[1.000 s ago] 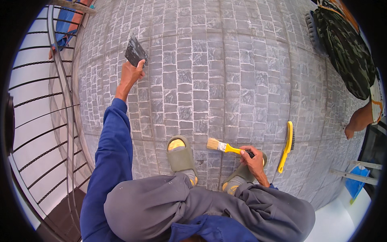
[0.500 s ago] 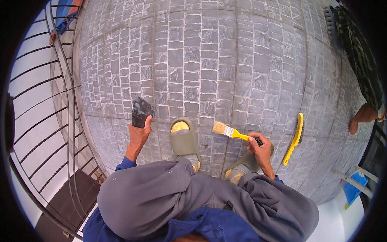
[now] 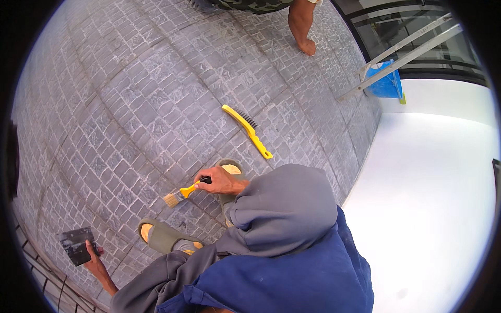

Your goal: The person applies grout to the joints between gray floor tiles using a trowel and a brush. They spread the grout with the trowel, then brush it into the joints and wipe the surface. The person moves across the tiled area, repeating the process on multiple sections.

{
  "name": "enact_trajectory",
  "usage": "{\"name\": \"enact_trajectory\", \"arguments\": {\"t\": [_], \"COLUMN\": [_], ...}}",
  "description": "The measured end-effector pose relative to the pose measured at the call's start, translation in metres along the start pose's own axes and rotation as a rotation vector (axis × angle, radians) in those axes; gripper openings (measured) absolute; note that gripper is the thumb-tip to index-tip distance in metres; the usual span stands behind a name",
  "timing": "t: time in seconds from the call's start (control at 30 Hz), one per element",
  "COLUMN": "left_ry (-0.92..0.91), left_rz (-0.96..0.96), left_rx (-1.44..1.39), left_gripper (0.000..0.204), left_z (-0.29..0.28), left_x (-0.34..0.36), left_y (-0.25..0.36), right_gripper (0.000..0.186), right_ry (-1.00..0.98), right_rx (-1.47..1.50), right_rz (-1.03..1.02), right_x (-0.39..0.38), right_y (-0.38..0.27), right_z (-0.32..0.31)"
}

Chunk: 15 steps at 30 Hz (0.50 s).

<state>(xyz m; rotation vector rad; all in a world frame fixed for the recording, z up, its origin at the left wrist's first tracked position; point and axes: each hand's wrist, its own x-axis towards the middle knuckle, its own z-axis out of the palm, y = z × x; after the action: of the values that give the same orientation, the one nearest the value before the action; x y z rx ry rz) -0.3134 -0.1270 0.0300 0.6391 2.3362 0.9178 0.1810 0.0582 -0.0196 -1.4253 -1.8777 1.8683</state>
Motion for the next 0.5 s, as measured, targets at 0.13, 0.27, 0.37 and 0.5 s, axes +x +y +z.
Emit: {"name": "enact_trajectory", "arguments": {"t": [0.13, 0.27, 0.37, 0.5], "left_ry": [0.034, 0.032, 0.068, 0.135], "left_rz": [0.192, 0.296, 0.276, 0.283], "left_rx": [-0.058, -0.117, -0.159, -0.305], "left_gripper": [0.044, 0.041, 0.042, 0.039], "left_z": [0.016, 0.034, 0.042, 0.044], "left_x": [0.067, 0.111, 0.129, 0.146], "left_y": [0.02, 0.037, 0.042, 0.036], "right_gripper": [0.034, 0.029, 0.029, 0.031], "right_ry": [0.021, 0.09, 0.123, 0.116], "right_rx": [-0.241, -0.232, -0.189, -0.229], "right_rz": [-0.202, -0.318, -0.321, -0.232], "right_x": [-0.008, -0.01, -0.009, -0.008], "right_y": [0.004, 0.002, 0.001, 0.006], "right_z": [0.0, 0.003, 0.003, 0.001]}}
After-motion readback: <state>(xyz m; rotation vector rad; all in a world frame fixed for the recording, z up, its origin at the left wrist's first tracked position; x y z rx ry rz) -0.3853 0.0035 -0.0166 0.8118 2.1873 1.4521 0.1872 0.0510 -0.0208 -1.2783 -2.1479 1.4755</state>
